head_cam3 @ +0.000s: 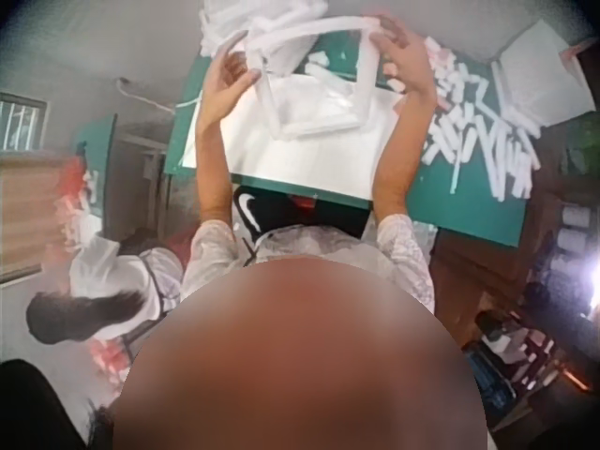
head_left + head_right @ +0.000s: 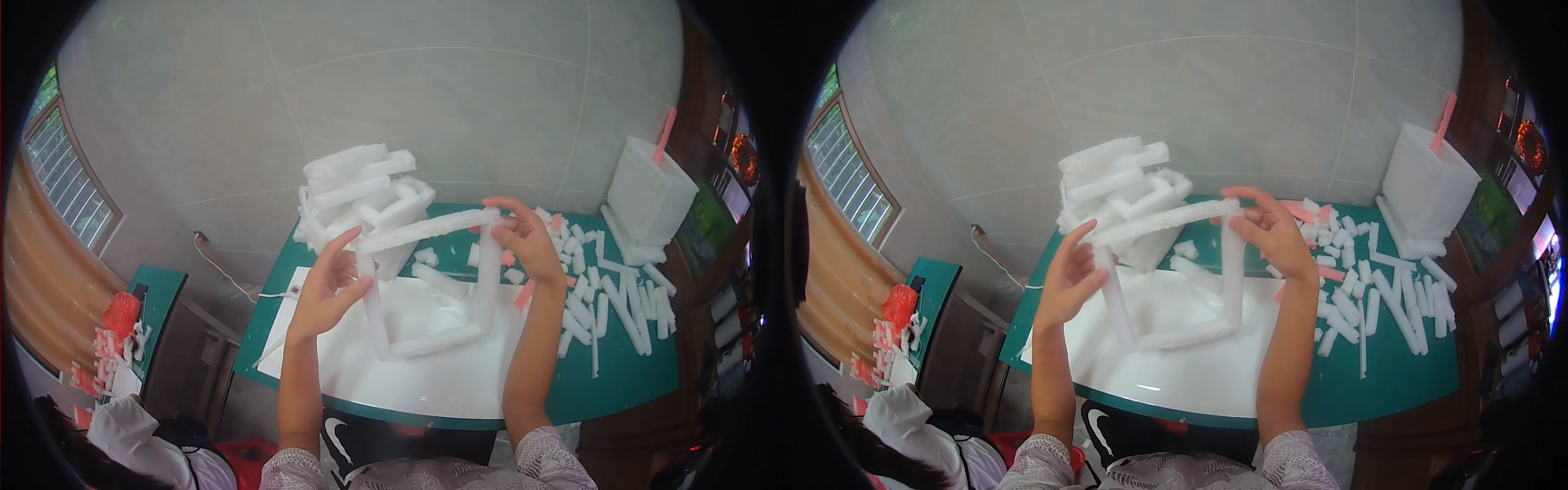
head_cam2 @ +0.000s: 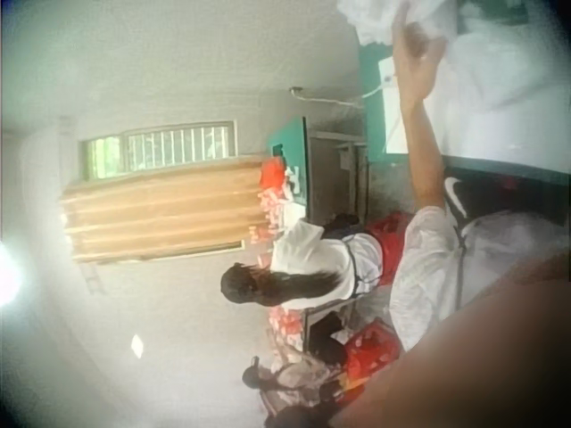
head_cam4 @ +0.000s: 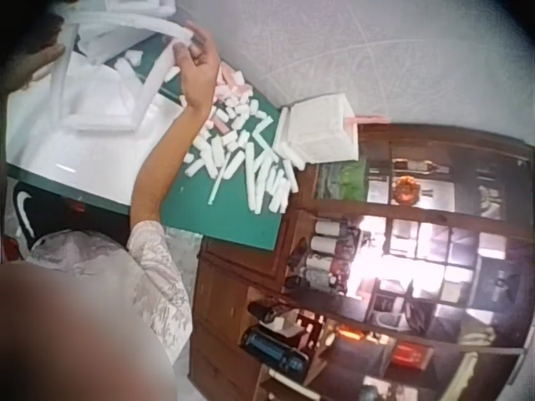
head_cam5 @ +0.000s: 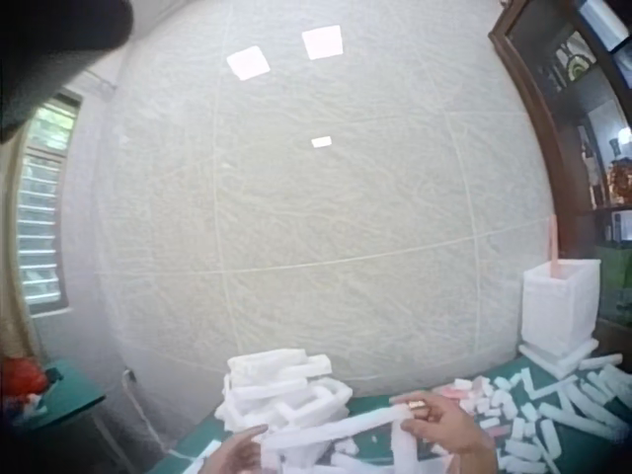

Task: Using a hot glue gun to assemble rectangular white foam pieces into a frame structure.

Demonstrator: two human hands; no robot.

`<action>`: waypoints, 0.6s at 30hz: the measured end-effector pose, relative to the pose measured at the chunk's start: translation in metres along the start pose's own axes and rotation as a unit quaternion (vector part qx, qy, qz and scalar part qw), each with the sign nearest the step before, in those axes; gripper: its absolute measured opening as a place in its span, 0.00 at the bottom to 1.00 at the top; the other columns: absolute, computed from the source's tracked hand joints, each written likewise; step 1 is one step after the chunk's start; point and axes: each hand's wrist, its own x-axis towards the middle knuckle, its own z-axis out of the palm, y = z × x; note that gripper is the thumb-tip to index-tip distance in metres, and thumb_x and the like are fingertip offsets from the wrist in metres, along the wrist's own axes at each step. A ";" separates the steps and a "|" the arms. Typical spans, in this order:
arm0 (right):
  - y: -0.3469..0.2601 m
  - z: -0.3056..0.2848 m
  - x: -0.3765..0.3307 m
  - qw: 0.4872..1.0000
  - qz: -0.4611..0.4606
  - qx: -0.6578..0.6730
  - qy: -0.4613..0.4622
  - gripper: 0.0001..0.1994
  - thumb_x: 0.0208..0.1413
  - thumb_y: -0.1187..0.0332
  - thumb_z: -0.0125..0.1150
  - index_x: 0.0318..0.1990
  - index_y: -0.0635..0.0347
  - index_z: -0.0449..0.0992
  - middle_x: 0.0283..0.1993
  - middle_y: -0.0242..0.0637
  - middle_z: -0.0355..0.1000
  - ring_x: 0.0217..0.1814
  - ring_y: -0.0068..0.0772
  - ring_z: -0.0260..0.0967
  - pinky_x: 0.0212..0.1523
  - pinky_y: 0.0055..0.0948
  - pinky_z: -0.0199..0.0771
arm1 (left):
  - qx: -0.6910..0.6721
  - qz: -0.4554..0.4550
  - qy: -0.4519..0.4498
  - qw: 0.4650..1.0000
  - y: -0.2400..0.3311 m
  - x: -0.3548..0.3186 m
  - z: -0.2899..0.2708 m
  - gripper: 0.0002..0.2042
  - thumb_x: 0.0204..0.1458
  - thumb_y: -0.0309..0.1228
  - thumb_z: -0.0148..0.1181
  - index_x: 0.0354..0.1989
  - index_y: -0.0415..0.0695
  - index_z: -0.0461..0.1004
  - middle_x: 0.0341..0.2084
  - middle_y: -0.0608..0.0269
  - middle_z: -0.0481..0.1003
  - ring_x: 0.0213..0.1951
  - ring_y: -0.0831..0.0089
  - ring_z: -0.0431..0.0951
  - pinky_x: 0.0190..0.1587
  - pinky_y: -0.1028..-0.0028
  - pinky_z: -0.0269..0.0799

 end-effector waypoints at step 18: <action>-0.022 0.012 -0.011 0.991 -0.095 -0.014 0.094 0.14 0.57 0.74 0.57 0.52 0.60 0.71 0.41 0.41 0.79 0.37 0.22 0.75 0.33 0.21 0.77 | -0.024 0.066 0.064 0.995 0.018 0.047 0.007 0.20 0.50 0.22 0.60 0.54 0.41 0.71 0.35 0.67 0.71 0.37 0.79 0.72 0.43 0.77 0.69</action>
